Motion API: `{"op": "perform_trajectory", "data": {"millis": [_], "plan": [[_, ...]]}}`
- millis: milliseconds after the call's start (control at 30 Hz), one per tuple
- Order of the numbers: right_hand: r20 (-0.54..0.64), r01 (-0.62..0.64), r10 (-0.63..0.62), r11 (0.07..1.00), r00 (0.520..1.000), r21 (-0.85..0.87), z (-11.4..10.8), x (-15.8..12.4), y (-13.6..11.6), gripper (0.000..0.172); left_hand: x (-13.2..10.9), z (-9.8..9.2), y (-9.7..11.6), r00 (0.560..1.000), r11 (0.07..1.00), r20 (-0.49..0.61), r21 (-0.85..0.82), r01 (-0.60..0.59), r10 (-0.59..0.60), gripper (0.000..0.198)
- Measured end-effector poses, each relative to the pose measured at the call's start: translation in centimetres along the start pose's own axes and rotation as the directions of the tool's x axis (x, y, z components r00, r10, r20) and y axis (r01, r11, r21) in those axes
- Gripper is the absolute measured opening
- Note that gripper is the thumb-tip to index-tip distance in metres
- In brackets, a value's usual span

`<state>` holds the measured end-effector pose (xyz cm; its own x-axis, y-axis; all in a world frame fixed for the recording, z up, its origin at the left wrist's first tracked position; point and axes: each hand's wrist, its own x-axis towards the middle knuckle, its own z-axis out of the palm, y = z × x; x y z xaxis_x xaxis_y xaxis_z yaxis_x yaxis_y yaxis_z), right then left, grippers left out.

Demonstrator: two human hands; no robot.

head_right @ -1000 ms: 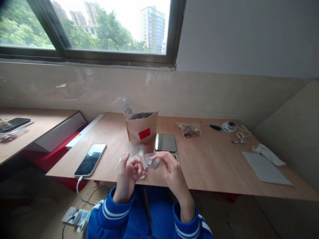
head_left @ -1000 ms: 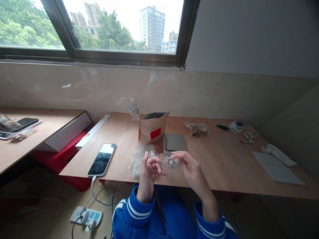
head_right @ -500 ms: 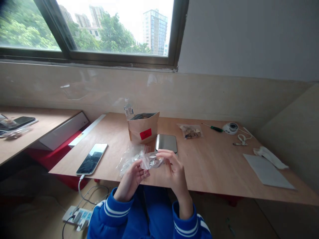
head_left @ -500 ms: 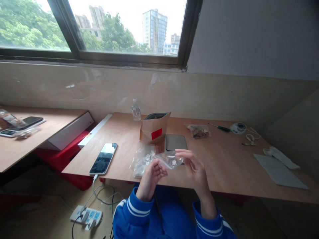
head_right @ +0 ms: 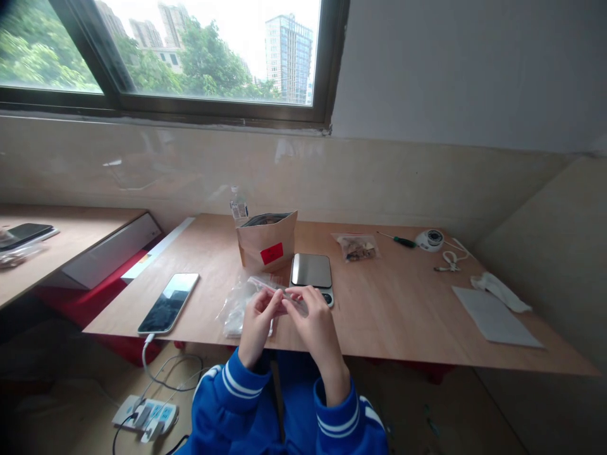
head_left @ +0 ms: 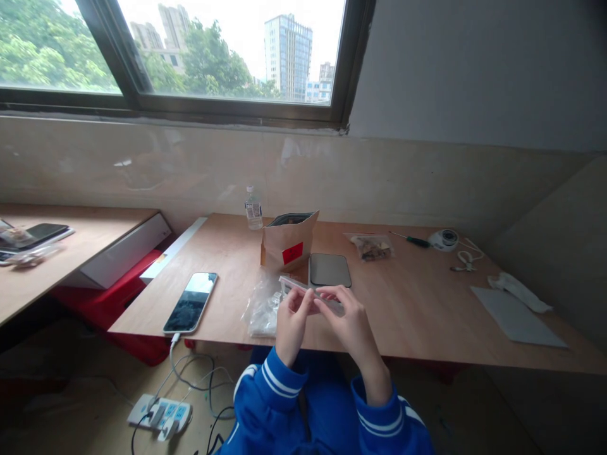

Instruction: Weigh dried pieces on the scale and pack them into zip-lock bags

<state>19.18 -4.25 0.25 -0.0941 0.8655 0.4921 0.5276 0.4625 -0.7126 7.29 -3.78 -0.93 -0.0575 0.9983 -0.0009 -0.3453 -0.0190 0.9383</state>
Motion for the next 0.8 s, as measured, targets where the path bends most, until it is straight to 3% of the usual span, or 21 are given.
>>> {"op": "perform_trajectory", "data": {"millis": [233, 433, 533, 600, 700, 800], "plan": [[-0.035, -0.062, 0.063, 0.997, 0.997, 0.048, 0.3, 0.0, 0.7, 0.023, 0.5, -0.3, -0.6, 0.993, 0.974, -0.029, 0.201, -0.104, 0.113, 0.027], [-0.056, -0.040, 0.040, 0.999, 0.998, 0.004, 0.8, -0.1, 0.9, 0.025, 0.7, -1.0, -1.0, 0.992, 0.966, 0.044, 0.225, -0.123, 0.116, 0.024], [-0.127, -0.031, 0.018, 0.995, 0.992, -0.098, 1.0, 0.1, 1.7, 0.024, 0.6, -1.2, -0.2, 0.986, 0.956, 0.128, 0.258, -0.141, 0.111, 0.023], [-0.236, -0.080, 0.048, 0.988, 0.970, -0.130, 0.7, 0.4, 2.7, 0.024, 0.3, -1.4, 0.3, 0.976, 0.948, 0.195, 0.280, -0.154, 0.101, 0.025], [-0.432, -0.186, 0.149, 0.981, 0.890, -0.046, -0.3, 1.4, 4.2, 0.026, 0.0, -1.8, 0.8, 0.972, 0.939, 0.219, 0.309, -0.151, 0.084, 0.027], [-0.469, -0.200, 0.221, 0.975, 0.855, 0.096, -1.5, 2.7, 4.4, 0.029, 0.5, -2.4, 0.7, 0.973, 0.944, 0.215, 0.296, -0.149, 0.086, 0.028]]}}
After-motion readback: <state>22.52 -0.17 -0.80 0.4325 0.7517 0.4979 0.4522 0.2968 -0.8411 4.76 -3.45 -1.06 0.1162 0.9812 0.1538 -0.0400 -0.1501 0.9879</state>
